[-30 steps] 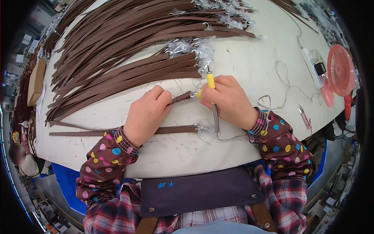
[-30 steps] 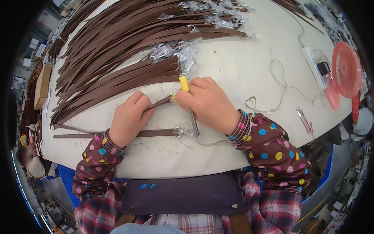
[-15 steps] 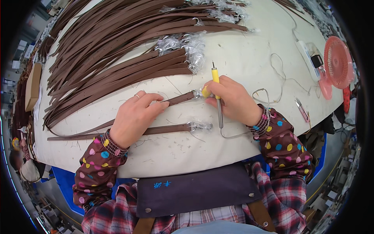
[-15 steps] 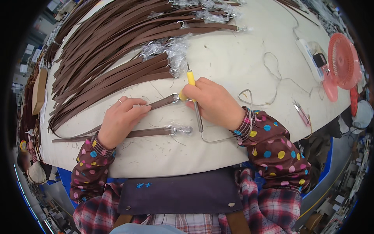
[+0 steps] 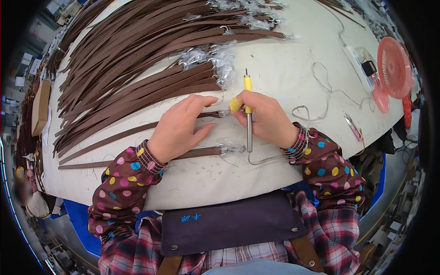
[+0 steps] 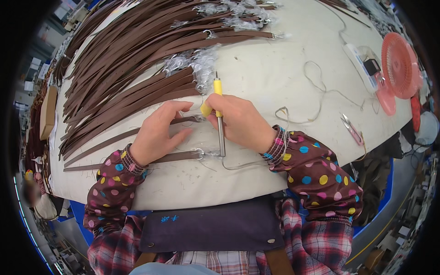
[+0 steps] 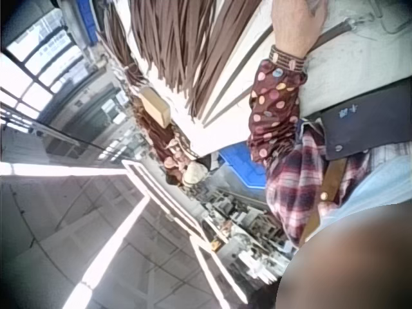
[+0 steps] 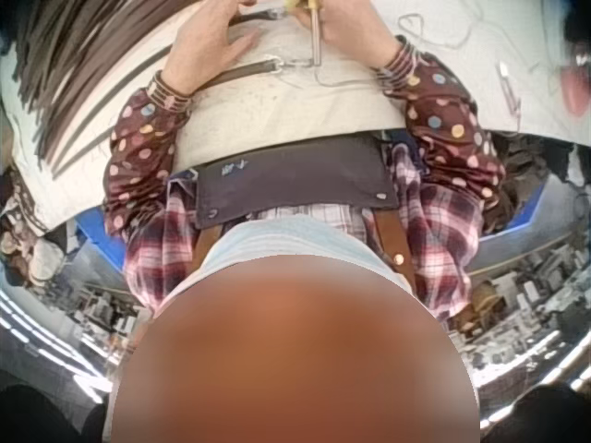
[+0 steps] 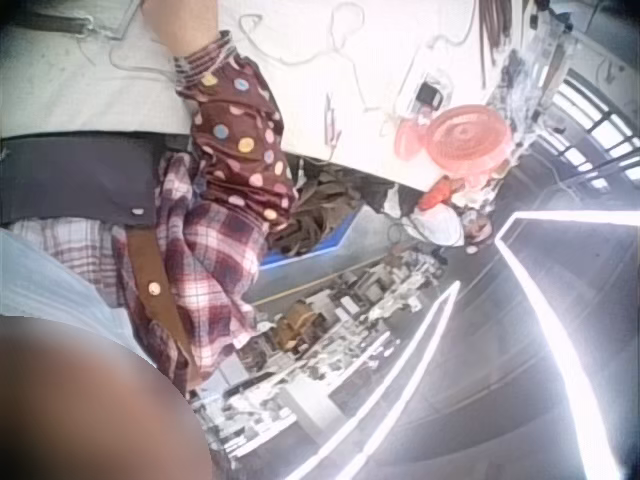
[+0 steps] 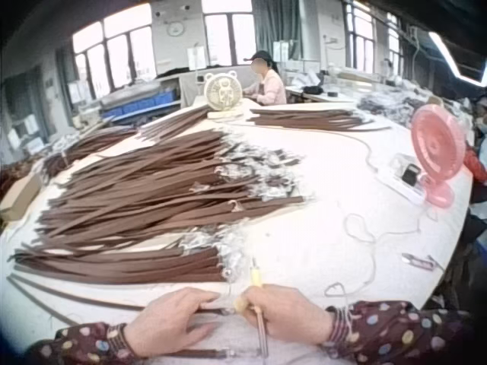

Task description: Using a heated tool to seal the ends of leather strips.

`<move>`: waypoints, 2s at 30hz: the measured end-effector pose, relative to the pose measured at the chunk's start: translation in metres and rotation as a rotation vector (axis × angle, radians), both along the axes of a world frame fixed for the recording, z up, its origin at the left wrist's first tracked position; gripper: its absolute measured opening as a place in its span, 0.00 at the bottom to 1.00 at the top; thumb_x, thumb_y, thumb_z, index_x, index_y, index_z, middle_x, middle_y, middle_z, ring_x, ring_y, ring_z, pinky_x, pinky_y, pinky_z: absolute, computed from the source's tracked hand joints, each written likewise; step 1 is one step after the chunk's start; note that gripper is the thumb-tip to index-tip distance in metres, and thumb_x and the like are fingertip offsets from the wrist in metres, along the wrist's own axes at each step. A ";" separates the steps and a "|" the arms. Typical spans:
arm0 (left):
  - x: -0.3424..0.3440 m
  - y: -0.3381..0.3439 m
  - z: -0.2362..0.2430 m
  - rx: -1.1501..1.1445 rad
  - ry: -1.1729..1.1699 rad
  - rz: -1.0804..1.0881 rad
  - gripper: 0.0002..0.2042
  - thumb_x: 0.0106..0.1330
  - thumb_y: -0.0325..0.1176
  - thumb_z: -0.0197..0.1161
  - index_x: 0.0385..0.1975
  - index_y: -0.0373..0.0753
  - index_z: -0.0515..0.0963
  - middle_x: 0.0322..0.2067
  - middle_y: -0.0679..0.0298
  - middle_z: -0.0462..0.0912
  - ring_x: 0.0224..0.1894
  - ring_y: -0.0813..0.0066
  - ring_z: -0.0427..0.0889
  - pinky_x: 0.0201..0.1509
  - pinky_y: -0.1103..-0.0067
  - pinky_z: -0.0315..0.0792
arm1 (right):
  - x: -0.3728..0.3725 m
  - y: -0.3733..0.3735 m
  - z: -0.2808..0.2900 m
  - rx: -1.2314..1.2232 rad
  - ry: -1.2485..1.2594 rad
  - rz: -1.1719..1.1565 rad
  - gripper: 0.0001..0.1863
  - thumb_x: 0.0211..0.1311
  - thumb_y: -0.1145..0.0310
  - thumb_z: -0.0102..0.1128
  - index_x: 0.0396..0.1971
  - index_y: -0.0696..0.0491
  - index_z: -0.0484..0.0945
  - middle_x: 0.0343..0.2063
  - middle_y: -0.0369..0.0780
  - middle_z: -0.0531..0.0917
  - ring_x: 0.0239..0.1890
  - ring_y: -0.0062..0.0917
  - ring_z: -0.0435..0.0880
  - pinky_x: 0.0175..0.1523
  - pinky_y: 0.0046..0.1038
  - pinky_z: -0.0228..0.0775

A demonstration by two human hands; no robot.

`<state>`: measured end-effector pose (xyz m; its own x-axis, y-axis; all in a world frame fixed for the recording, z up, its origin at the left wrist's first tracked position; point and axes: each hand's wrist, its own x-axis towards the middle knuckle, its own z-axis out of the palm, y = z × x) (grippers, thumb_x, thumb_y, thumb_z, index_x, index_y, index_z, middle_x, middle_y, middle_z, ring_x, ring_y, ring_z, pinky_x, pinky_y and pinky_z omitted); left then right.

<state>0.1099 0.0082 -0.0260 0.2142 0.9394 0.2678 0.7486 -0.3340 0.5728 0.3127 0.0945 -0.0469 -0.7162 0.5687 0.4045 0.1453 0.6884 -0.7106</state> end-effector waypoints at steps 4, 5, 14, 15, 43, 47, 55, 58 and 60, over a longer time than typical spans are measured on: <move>-0.002 0.007 -0.012 0.161 0.147 -0.013 0.13 0.53 0.28 0.65 0.39 0.40 0.75 0.30 0.65 0.76 0.33 0.66 0.77 0.35 0.75 0.72 | 0.000 -0.001 0.003 -0.046 0.014 -0.015 0.09 0.52 0.79 0.62 0.31 0.54 0.72 0.26 0.39 0.79 0.30 0.30 0.80 0.36 0.26 0.72; -0.003 0.008 -0.013 0.212 0.207 -0.016 0.12 0.52 0.29 0.66 0.36 0.40 0.76 0.30 0.66 0.76 0.33 0.68 0.77 0.34 0.76 0.72 | 0.001 0.000 0.003 -0.029 0.024 -0.017 0.09 0.51 0.80 0.62 0.30 0.54 0.72 0.27 0.39 0.79 0.30 0.31 0.80 0.36 0.26 0.72; -0.013 -0.002 -0.006 0.391 0.501 -0.009 0.08 0.50 0.24 0.63 0.29 0.40 0.73 0.27 0.69 0.76 0.27 0.72 0.75 0.26 0.81 0.70 | 0.005 0.009 -0.009 0.196 -0.035 0.037 0.12 0.47 0.84 0.60 0.30 0.54 0.70 0.31 0.38 0.80 0.31 0.32 0.78 0.35 0.26 0.71; -0.016 -0.002 -0.005 0.390 0.501 -0.010 0.08 0.50 0.24 0.63 0.29 0.40 0.73 0.27 0.69 0.76 0.27 0.72 0.75 0.26 0.81 0.70 | 0.005 0.009 -0.010 0.201 -0.034 0.037 0.12 0.46 0.85 0.59 0.30 0.54 0.70 0.31 0.38 0.80 0.31 0.32 0.78 0.36 0.26 0.71; -0.018 -0.002 -0.004 0.297 0.352 -0.030 0.10 0.54 0.26 0.62 0.36 0.41 0.78 0.30 0.66 0.82 0.26 0.72 0.80 0.27 0.80 0.74 | 0.004 0.007 0.000 -0.086 0.078 0.004 0.08 0.54 0.81 0.61 0.29 0.55 0.71 0.31 0.38 0.80 0.32 0.26 0.80 0.38 0.23 0.72; -0.013 -0.002 0.004 0.099 0.118 0.002 0.04 0.60 0.27 0.59 0.33 0.39 0.77 0.36 0.61 0.82 0.35 0.68 0.81 0.36 0.79 0.75 | 0.005 0.008 -0.007 0.176 0.009 0.079 0.13 0.46 0.85 0.60 0.29 0.53 0.70 0.32 0.38 0.80 0.32 0.32 0.78 0.35 0.26 0.72; -0.063 -0.023 0.035 -0.471 -0.235 -0.242 0.05 0.65 0.30 0.56 0.31 0.35 0.75 0.40 0.56 0.77 0.43 0.65 0.76 0.49 0.77 0.69 | 0.013 0.019 -0.012 0.168 -0.059 0.108 0.13 0.44 0.82 0.59 0.30 0.50 0.70 0.23 0.40 0.73 0.28 0.36 0.75 0.31 0.33 0.69; -0.081 -0.032 0.053 -0.520 0.060 -0.158 0.05 0.63 0.30 0.59 0.32 0.35 0.76 0.35 0.59 0.78 0.36 0.67 0.77 0.43 0.77 0.71 | 0.010 0.018 -0.010 0.128 -0.035 0.107 0.12 0.46 0.77 0.63 0.30 0.50 0.70 0.23 0.39 0.74 0.28 0.35 0.76 0.32 0.32 0.69; -0.078 -0.028 0.057 -0.527 0.215 -0.058 0.05 0.61 0.29 0.61 0.32 0.36 0.76 0.33 0.60 0.77 0.32 0.68 0.77 0.38 0.77 0.72 | 0.010 0.019 -0.005 0.124 -0.036 0.037 0.14 0.46 0.72 0.67 0.30 0.50 0.70 0.23 0.39 0.74 0.28 0.33 0.76 0.31 0.31 0.68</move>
<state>0.0315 -0.0193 0.0312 0.2673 0.9193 -0.2887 0.8556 -0.0886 0.5100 0.3229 0.1131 -0.0521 -0.7512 0.4887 0.4438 0.1421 0.7763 -0.6142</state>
